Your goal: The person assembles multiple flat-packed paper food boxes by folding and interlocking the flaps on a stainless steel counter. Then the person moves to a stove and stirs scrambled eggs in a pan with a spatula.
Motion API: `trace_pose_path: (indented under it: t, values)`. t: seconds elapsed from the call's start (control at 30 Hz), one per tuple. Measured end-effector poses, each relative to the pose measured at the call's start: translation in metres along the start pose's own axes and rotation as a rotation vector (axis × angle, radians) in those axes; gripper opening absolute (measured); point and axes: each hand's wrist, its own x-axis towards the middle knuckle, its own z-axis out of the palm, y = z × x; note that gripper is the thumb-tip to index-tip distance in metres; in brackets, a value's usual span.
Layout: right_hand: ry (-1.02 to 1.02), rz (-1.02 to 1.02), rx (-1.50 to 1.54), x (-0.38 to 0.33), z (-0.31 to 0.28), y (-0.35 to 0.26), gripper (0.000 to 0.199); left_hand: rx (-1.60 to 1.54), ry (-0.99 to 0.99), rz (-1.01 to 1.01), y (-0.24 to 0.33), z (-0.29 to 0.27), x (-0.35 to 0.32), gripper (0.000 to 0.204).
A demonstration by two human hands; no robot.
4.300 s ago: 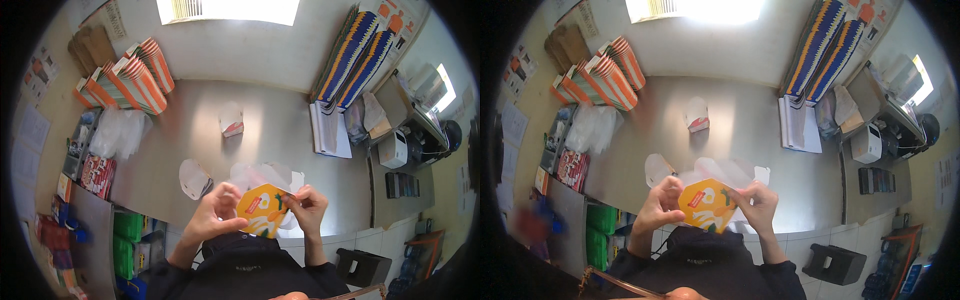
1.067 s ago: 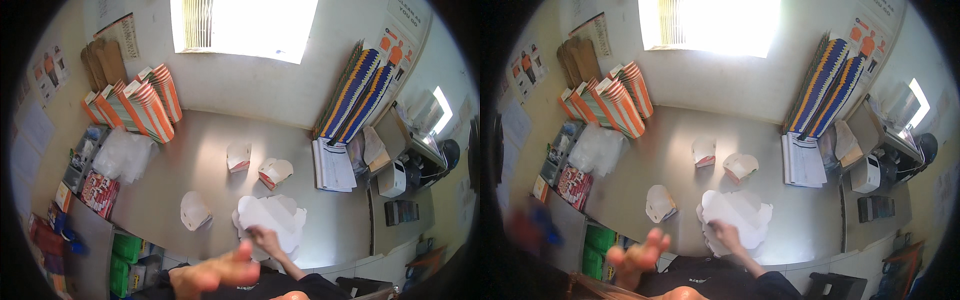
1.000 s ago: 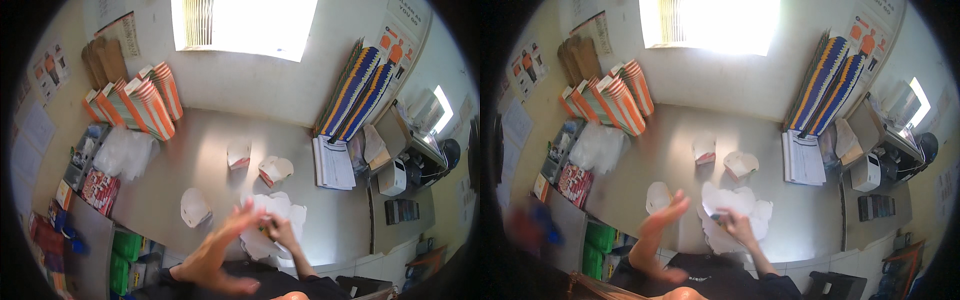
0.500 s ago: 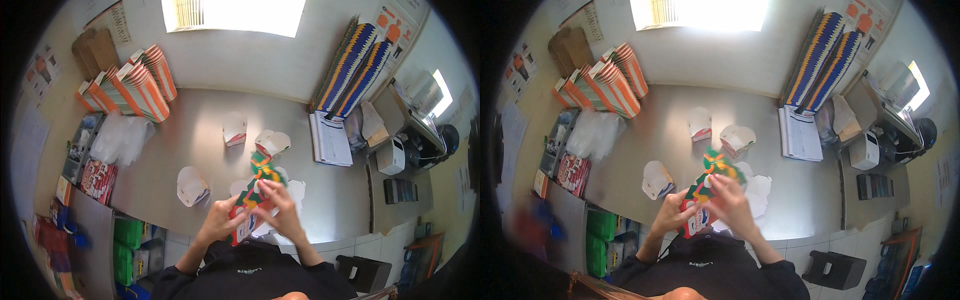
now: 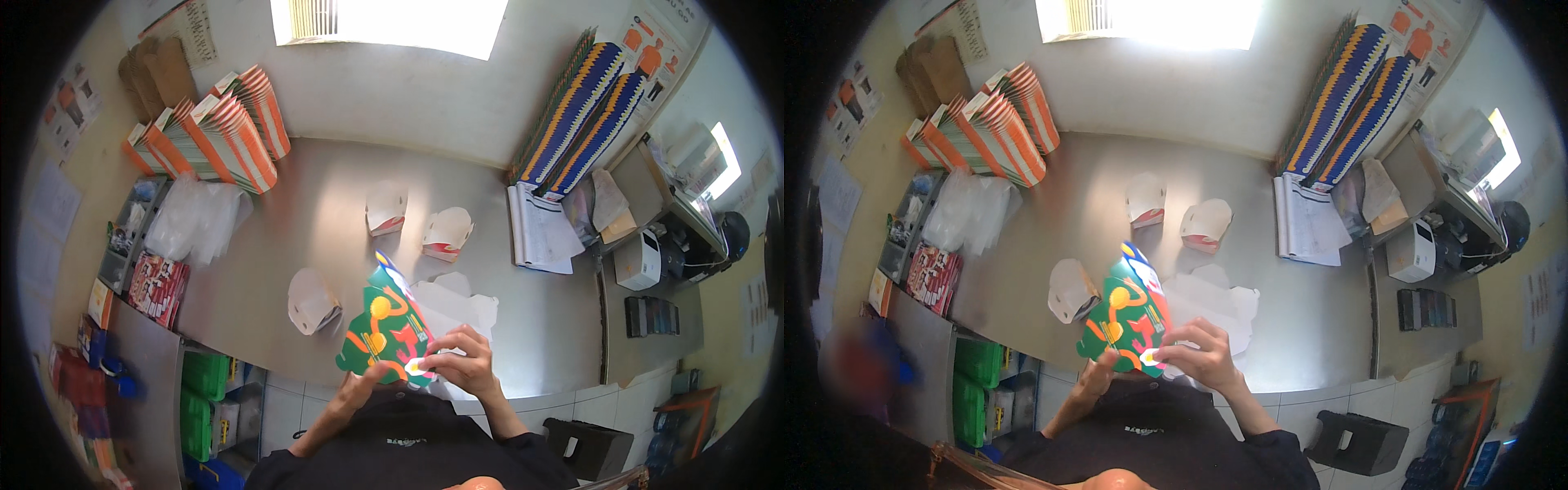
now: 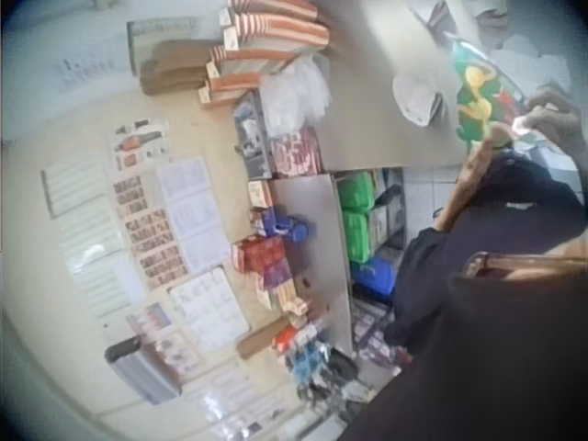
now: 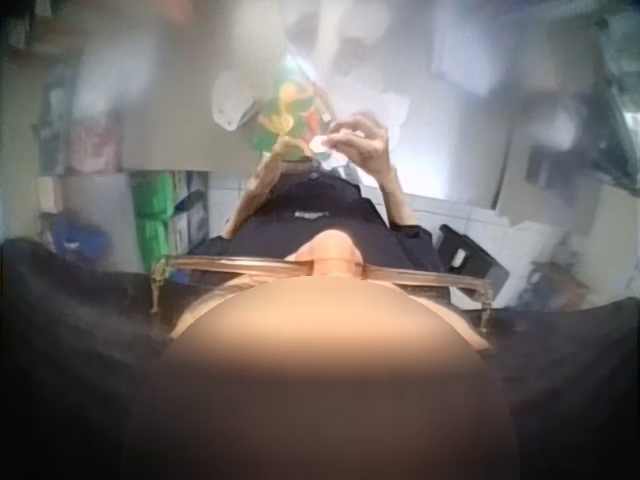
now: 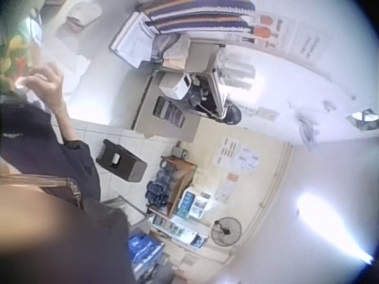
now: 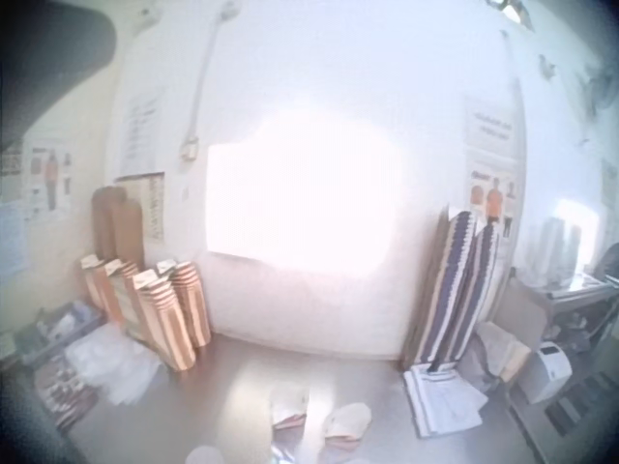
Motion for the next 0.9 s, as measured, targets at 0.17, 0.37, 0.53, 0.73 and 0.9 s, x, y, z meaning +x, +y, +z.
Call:
trace_pose_path:
  t: [0.17,0.37,0.53,0.73,0.9]
  values:
    - [0.109,0.538,0.284,-0.006,0.033,0.004,0.021,-0.127,0.124,0.028,-0.006,0.027,0.004,0.017]
    - [0.220,0.847,0.597,-0.008,0.060,0.006,0.017,-0.633,0.366,-0.179,-0.026,0.040,0.017,0.025]
    - [0.148,0.980,0.452,-0.011,0.052,0.012,0.023,-0.539,0.225,-0.113,-0.028,0.035,0.017,0.028]
    - [0.012,1.000,0.494,-0.016,0.039,0.018,0.051,0.181,0.112,0.097,-0.031,0.033,0.017,0.031]
    - [0.230,0.410,0.436,0.008,0.014,0.063,0.046,0.245,-0.314,0.079,-0.021,0.022,0.014,0.041]
